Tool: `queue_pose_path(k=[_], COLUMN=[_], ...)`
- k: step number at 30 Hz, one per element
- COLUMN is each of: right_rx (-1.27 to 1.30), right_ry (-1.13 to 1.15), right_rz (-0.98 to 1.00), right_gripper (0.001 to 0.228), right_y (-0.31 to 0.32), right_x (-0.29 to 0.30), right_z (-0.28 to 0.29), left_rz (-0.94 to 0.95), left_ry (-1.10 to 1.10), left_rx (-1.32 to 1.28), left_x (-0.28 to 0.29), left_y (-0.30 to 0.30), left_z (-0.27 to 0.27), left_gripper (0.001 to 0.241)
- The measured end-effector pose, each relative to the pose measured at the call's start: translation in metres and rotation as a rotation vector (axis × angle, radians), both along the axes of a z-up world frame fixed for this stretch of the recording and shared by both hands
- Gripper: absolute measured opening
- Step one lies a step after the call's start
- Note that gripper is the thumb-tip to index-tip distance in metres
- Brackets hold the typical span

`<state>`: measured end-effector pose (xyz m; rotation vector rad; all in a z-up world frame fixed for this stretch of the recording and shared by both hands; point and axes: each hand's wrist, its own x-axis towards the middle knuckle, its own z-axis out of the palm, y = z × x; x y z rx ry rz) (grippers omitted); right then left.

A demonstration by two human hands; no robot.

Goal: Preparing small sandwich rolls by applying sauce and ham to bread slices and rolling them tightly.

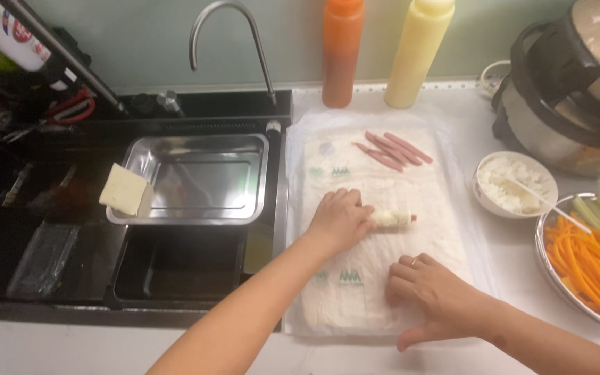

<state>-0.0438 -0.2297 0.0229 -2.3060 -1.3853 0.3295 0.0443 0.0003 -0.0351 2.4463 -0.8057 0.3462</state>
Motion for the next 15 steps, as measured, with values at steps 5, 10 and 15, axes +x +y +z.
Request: queue_pose_path(k=[5, 10, 15], right_rx=[-0.201, -0.194, 0.005], right_ry=[-0.045, -0.121, -0.239], right_rz=[-0.057, -0.069, 0.045], right_gripper=[0.063, 0.043, 0.020], right_y=[0.025, 0.022, 0.012], right_x=[-0.013, -0.026, -0.030], right_z=[0.022, 0.007, -0.006], left_rz=[-0.002, -0.002, 0.010], left_ry=[-0.015, 0.009, 0.010], left_rx=[0.008, 0.030, 0.022], left_x=[0.001, -0.002, -0.003], left_y=[0.000, -0.001, -0.001], left_z=[0.001, 0.002, 0.001], left_gripper=[0.023, 0.024, 0.025])
